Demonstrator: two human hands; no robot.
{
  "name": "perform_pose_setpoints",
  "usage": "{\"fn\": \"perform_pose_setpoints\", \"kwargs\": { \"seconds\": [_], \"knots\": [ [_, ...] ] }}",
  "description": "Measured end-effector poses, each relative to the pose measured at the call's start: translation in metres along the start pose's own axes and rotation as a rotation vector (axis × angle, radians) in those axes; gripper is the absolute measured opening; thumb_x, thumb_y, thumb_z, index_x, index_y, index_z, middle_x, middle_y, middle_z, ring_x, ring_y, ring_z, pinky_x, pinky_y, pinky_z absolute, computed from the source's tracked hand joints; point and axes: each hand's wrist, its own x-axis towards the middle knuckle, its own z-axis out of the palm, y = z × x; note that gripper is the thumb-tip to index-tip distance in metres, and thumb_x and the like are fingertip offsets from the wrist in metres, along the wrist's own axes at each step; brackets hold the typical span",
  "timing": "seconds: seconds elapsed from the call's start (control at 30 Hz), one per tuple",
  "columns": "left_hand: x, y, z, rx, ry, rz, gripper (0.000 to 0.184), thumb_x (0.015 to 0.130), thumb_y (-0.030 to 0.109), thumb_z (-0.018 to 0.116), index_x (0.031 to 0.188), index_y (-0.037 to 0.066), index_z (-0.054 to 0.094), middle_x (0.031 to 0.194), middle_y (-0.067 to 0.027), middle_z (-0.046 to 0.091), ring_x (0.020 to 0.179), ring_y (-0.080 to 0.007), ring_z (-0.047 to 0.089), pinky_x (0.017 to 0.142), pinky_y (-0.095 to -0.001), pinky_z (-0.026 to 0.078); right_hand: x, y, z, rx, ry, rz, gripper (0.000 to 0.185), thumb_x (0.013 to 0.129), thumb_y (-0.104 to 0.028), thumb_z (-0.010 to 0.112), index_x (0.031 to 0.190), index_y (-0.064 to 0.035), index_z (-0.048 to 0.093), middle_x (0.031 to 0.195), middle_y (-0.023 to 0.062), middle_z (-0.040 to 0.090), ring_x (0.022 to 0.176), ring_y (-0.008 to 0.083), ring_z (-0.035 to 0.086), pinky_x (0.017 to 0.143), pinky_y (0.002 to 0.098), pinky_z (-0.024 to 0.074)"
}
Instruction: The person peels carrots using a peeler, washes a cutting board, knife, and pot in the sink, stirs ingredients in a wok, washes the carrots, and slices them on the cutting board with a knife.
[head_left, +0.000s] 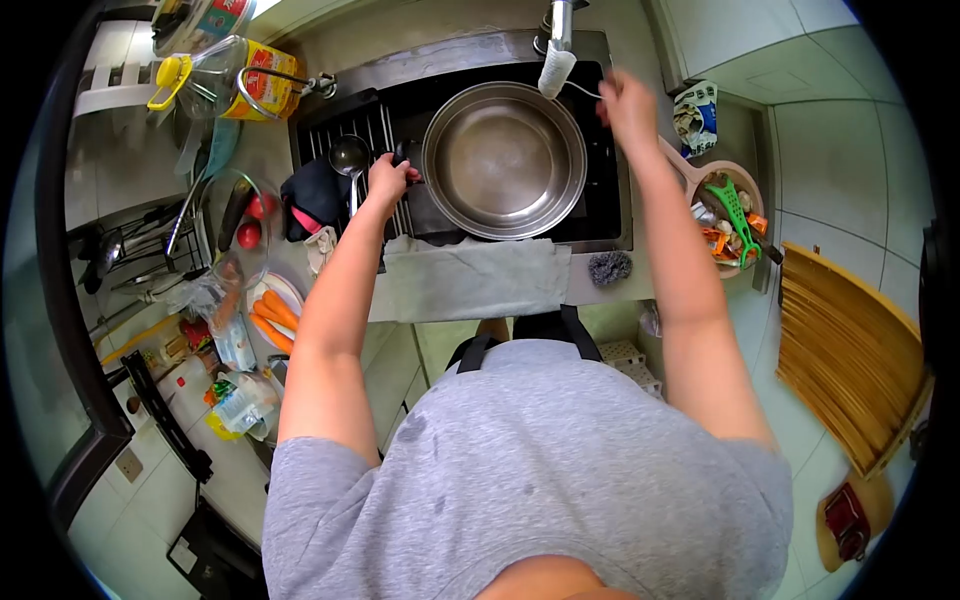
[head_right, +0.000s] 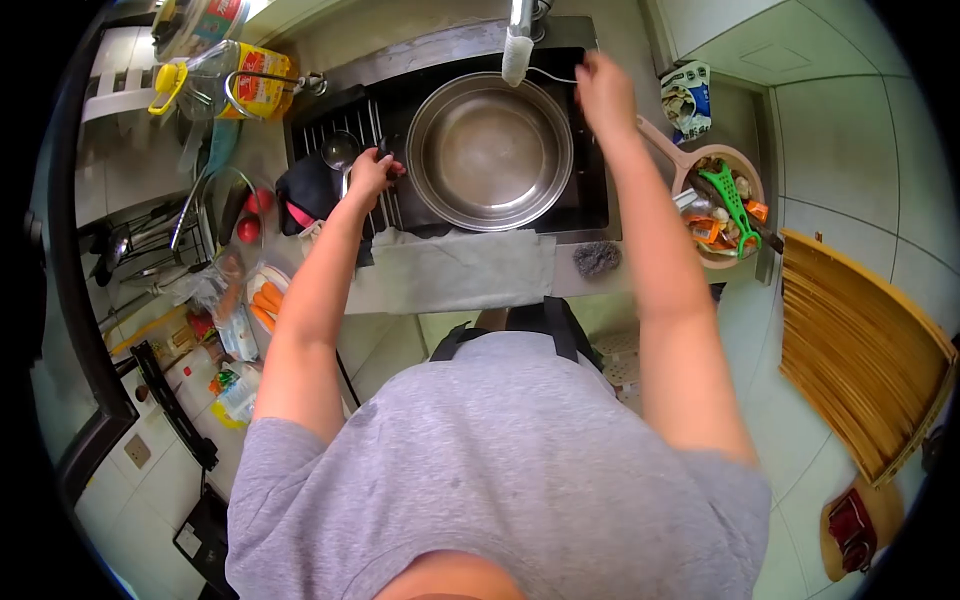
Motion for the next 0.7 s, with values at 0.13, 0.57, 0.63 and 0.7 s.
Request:
{"fn": "perform_pose_setpoints", "kwargs": {
  "seconds": [0.13,0.57,0.63,0.7],
  "knots": [
    [-0.001,0.000,0.007,0.085,0.061,0.035,0.043,0.098,0.014,0.054,0.136,-0.004,0.042,0.084,-0.0079,0.068,0.075,-0.0166,0.067,0.066,-0.0338,0.050,0.130,0.015,0.043,-0.382,0.712,-0.707,0.018,0.081,-0.009,0.057,0.074,0.0000,0.070,0.067,0.0127,0.068,0.059,0.0196,0.065,0.055,0.0320,0.0504],
    [-0.038,0.008,0.034,0.614,0.601,0.548,0.050,0.084,0.018,0.066,0.127,-0.004,0.053,0.110,-0.0229,0.065,0.110,-0.0403,0.058,0.097,-0.0438,0.046,0.095,-0.006,0.057,0.310,0.159,-0.023,0.027,0.095,-0.027,0.055,0.089,-0.0032,0.066,0.077,0.0091,0.068,0.070,0.0231,0.065,0.061,0.0345,0.0496],
    [-0.052,0.038,0.052,0.491,0.551,0.732,0.039,0.088,0.019,0.063,0.121,-0.002,0.059,0.109,-0.0202,0.066,0.107,-0.0376,0.060,0.094,-0.0408,0.047,0.050,0.010,0.089,0.984,-0.348,0.431,0.027,0.097,-0.028,0.058,0.080,-0.0072,0.061,0.076,0.0052,0.063,0.066,0.0175,0.061,0.057,0.0313,0.0507],
    [-0.060,0.073,0.082,0.032,0.146,0.466,0.034,0.097,0.029,0.057,0.114,0.001,0.067,0.108,-0.0137,0.069,0.101,-0.0266,0.065,0.087,-0.0374,0.050,0.003,-0.006,0.103,1.287,-0.590,0.749,0.031,0.098,-0.029,0.058,0.074,-0.0083,0.057,0.075,0.0043,0.061,0.064,0.0149,0.058,0.054,0.0272,0.0509]
  ]
}}
